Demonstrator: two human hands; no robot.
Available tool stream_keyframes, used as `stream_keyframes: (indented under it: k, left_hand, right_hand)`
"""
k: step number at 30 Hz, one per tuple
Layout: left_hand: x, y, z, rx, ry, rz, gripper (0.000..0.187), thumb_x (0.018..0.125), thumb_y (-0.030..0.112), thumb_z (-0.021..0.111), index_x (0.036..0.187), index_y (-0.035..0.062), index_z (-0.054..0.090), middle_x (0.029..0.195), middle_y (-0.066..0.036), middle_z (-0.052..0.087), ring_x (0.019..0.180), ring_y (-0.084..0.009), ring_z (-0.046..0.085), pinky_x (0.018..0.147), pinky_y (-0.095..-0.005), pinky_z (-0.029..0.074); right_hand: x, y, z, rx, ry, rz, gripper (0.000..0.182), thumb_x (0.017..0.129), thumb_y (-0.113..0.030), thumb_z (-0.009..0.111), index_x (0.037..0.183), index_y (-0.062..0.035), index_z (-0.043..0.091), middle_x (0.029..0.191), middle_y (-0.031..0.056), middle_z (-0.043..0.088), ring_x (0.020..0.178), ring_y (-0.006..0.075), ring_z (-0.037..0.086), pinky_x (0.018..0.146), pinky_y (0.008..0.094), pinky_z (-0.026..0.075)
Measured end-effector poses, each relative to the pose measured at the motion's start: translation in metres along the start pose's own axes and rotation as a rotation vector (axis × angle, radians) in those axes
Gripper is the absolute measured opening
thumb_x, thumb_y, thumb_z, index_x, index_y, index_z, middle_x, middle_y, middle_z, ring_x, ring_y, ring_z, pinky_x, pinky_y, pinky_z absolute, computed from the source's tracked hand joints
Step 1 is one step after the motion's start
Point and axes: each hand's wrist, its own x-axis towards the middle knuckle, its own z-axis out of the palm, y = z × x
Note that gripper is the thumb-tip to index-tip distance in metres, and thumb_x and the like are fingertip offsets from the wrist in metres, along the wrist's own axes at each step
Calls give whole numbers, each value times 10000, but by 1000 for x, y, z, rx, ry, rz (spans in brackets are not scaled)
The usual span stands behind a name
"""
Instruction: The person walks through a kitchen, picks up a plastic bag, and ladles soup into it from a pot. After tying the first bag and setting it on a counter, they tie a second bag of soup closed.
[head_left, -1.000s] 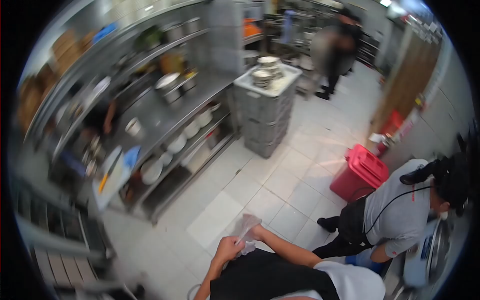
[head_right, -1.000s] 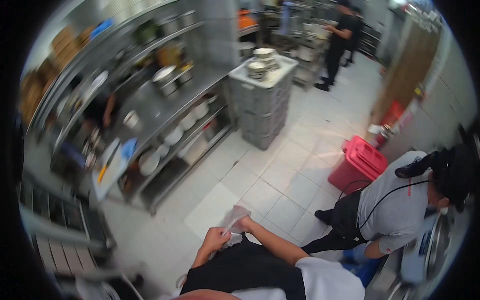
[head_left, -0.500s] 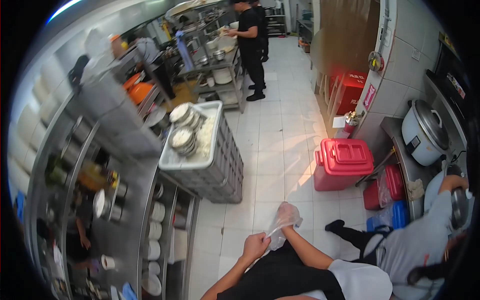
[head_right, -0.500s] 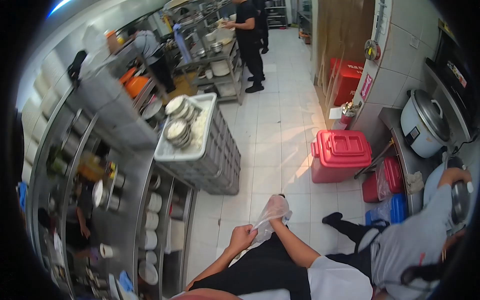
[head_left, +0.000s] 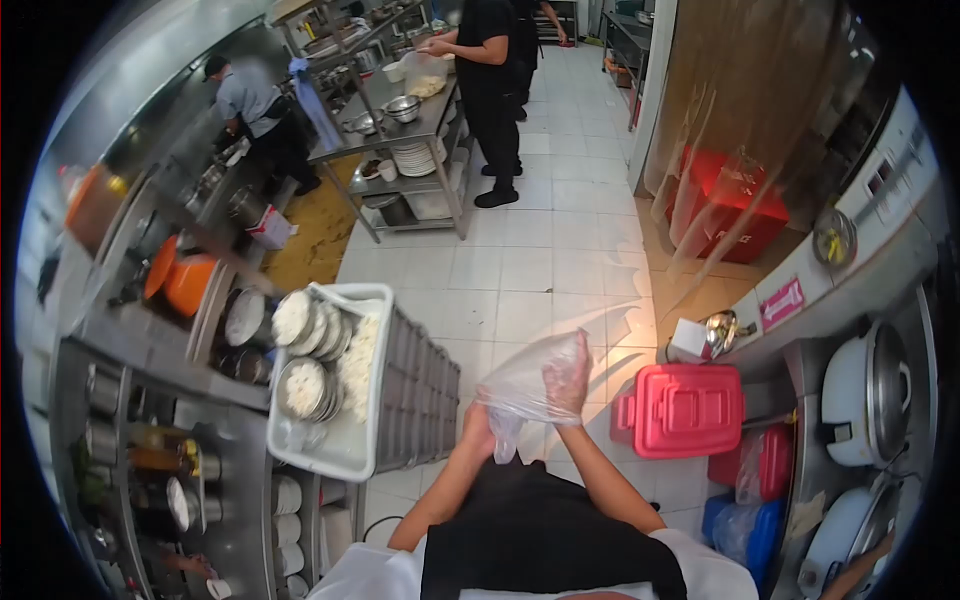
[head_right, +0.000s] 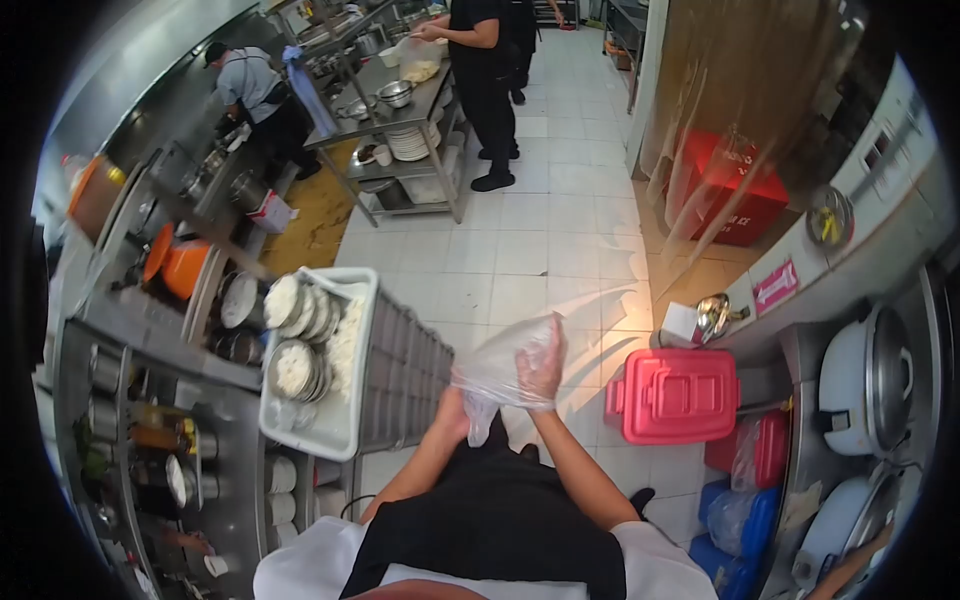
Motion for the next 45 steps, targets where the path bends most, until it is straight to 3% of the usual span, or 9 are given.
stream_keyframes:
  k: [5,10,16,23,27,29,33,40,45]
  left_hand:
    - [155,61,103,-194,-175,-114,510,1044,475,408,1206,36,612,1180,-105,675,1095,-274,638,988,-450,497]
    - [322,90,187,20,-114,-301,305,998,309,511,1073,51,655,1007,-90,714,919,-272,674,846,-432,546]
    - [483,112,341,1258,-274,328,204,866,226,742,823,79,607,668,-78,639,617,-218,620,565,-393,457]
    - [664,136,496,1560,-572,391,173,875,278,718,917,119,663,635,-96,629,581,-277,624,550,-410,458]
    - [776,146,539,1668,-584,199,202,893,281,670,1001,114,703,778,-179,705,773,-378,691,701,-473,526]
    - [836,156,562,1706,-408,394,203,891,270,664,1006,109,709,788,-194,704,788,-409,683,705,-476,527]
    - [927,198,628,1299,7,480,226,973,259,597,1014,68,711,813,-166,716,793,-316,698,735,-425,534]
    - [1142,264,731,89,26,-156,353,1007,323,590,1072,-18,652,985,-118,698,866,-234,677,778,-385,553]
    - [1310,314,819,93,-11,-175,380,981,365,629,1042,-11,644,920,-118,686,826,-248,678,741,-419,559]
  right_hand:
    - [135,108,77,-18,-28,169,816,840,-118,681,1546,-55,276,1522,165,400,1406,334,384,1149,412,336]
    - [265,226,103,729,-17,1195,579,941,-185,632,1456,-61,399,1304,81,567,1161,225,566,953,342,480]
    - [463,313,73,-68,480,539,452,963,-181,605,1376,-70,459,993,34,623,867,148,602,744,320,530]
    - [642,394,56,428,547,867,433,957,-106,593,1378,-85,494,1009,49,644,806,136,619,674,277,535]
    - [755,494,84,352,53,1081,213,926,-137,638,1126,-111,705,910,43,674,819,167,648,782,347,555]
    - [820,540,116,-129,-697,893,183,931,-159,632,1076,-73,705,940,60,692,835,160,653,747,336,554]
    - [962,523,183,-393,-897,560,178,949,-144,609,1092,-83,696,1014,55,697,914,145,644,769,344,537]
    - [1218,617,304,90,-962,888,279,972,-107,568,1241,-109,639,1074,66,689,920,149,627,802,349,521]
    - [1357,666,353,44,-817,1155,340,1058,-275,470,1298,-69,597,1123,103,669,936,210,642,821,361,535]
